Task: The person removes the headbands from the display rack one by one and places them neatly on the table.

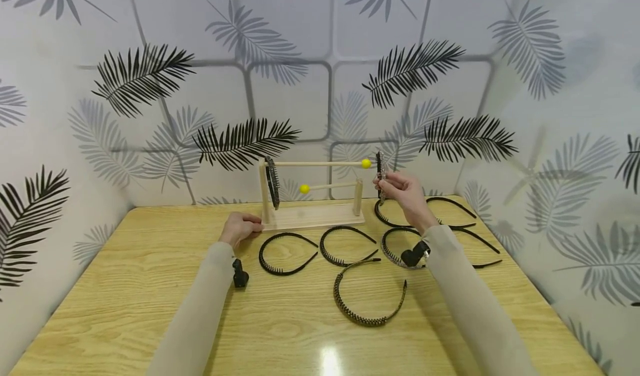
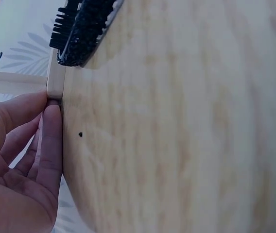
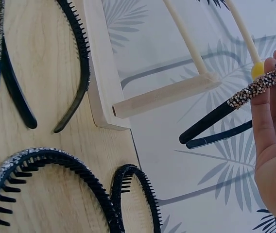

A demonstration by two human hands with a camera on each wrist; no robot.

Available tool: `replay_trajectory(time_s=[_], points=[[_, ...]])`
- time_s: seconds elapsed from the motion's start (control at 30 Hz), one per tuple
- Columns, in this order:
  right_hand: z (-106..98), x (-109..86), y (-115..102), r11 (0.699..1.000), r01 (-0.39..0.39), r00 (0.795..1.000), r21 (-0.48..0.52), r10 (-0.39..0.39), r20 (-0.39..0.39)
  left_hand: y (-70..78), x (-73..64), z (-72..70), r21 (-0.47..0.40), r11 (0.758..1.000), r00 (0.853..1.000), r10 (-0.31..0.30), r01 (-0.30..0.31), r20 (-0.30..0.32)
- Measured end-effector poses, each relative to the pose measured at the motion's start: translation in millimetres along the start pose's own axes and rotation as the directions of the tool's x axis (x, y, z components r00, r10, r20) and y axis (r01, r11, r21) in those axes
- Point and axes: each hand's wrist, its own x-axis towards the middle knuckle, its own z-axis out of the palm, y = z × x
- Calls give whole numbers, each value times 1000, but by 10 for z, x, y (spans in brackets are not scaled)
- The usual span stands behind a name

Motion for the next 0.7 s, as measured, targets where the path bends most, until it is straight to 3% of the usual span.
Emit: replay_trajectory(time_s=[0.2, 0.7], points=[[13, -104, 10, 1000, -13, 999, -5, 14, 32, 11, -13, -19, -39, 999, 1000, 4, -4, 8], [88, -306, 16, 999, -47, 993, -3, 47, 105, 12, -16, -27, -30, 1000, 1000, 12, -11, 25]])
